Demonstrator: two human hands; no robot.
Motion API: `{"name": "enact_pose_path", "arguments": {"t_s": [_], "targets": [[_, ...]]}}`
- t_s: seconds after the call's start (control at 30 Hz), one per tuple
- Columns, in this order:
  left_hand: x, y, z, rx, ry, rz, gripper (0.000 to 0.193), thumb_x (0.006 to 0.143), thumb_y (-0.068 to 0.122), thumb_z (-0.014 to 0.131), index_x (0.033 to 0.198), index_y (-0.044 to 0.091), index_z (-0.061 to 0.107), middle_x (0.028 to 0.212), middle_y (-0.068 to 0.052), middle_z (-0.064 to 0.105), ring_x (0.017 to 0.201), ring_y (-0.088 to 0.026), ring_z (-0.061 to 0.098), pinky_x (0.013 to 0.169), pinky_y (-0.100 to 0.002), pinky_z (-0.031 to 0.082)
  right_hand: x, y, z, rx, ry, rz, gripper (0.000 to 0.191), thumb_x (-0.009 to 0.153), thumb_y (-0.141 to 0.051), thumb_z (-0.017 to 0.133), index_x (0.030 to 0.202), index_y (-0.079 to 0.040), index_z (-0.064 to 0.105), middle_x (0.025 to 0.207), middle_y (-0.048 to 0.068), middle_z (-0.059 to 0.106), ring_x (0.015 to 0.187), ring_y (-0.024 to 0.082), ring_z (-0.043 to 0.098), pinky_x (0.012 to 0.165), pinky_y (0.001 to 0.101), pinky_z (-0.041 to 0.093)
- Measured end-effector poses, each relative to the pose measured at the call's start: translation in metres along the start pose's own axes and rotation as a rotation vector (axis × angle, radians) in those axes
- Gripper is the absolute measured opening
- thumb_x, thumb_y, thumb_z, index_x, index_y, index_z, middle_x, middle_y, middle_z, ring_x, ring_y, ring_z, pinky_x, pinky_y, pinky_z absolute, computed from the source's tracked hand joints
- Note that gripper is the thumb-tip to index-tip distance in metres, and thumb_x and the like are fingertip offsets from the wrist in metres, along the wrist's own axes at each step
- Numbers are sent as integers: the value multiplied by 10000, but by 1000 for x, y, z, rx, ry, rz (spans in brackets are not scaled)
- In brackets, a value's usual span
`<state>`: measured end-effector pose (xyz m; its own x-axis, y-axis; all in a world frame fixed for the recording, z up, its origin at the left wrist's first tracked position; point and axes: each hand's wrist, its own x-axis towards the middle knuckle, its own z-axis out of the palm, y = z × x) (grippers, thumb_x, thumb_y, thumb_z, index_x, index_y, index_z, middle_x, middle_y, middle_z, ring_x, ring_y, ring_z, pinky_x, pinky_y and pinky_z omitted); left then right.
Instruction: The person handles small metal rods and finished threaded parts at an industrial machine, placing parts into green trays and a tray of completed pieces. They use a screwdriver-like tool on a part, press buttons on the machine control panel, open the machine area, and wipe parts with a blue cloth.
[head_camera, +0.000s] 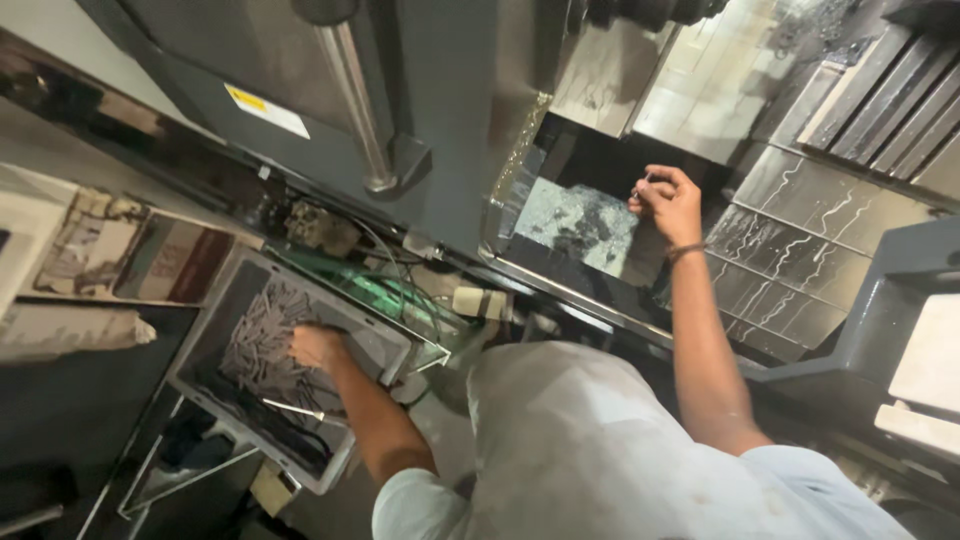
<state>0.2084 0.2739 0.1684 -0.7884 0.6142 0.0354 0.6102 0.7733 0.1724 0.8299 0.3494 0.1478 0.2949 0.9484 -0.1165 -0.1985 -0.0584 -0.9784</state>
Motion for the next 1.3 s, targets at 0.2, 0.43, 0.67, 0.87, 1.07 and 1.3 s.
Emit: {"name": "enact_pose_path", "arguments": {"t_s": [0.2,0.43,0.67,0.87,1.07,1.3], "targets": [[11,-5,-18,-346,596,-91,215,1009,179,697,993,-33,663,849,-238,689,746,-445,676,642,-521,548,-14,-8,20,-21,-37,-2,278,984,-10,648,1258,19,615,907,140,732,777,198,738,674,348,645],[-75,65,-102,-1815,641,134,167,1096,85,676,1174,-58,638,791,-88,566,709,-226,582,745,-372,607,-71,-78,91,-121,-207,-37,294,956,6,647,1249,27,631,914,114,732,758,162,710,645,300,596],[-218,181,-168,-1947,-382,136,262,957,-2,634,1211,-54,592,1046,-207,721,877,-243,729,814,-340,601,-132,-154,145,-6,-405,-138,312,936,-35,714,1235,13,638,1003,93,720,870,127,708,700,267,609],[-240,233,-136,-1785,-853,597,212,978,-12,691,1175,-88,678,1156,-163,717,1032,-183,676,974,-301,520,-147,-179,149,-214,-332,-377,243,946,1,730,1172,29,646,1003,88,753,927,114,701,783,269,564],[-247,248,-81,-1833,-1360,386,185,986,24,662,1145,-71,664,1184,-61,706,1067,-125,669,949,-257,526,-142,-181,130,-402,-299,-269,269,930,-33,693,1197,-1,685,1010,78,798,910,102,752,785,257,604],[-258,243,-33,-1698,-1515,170,200,1034,56,684,1184,-77,677,1039,-128,726,870,-170,667,737,-279,536,-130,-143,107,-300,-318,-84,283,954,-37,658,1227,20,704,1044,83,791,929,100,728,827,280,612]]}}
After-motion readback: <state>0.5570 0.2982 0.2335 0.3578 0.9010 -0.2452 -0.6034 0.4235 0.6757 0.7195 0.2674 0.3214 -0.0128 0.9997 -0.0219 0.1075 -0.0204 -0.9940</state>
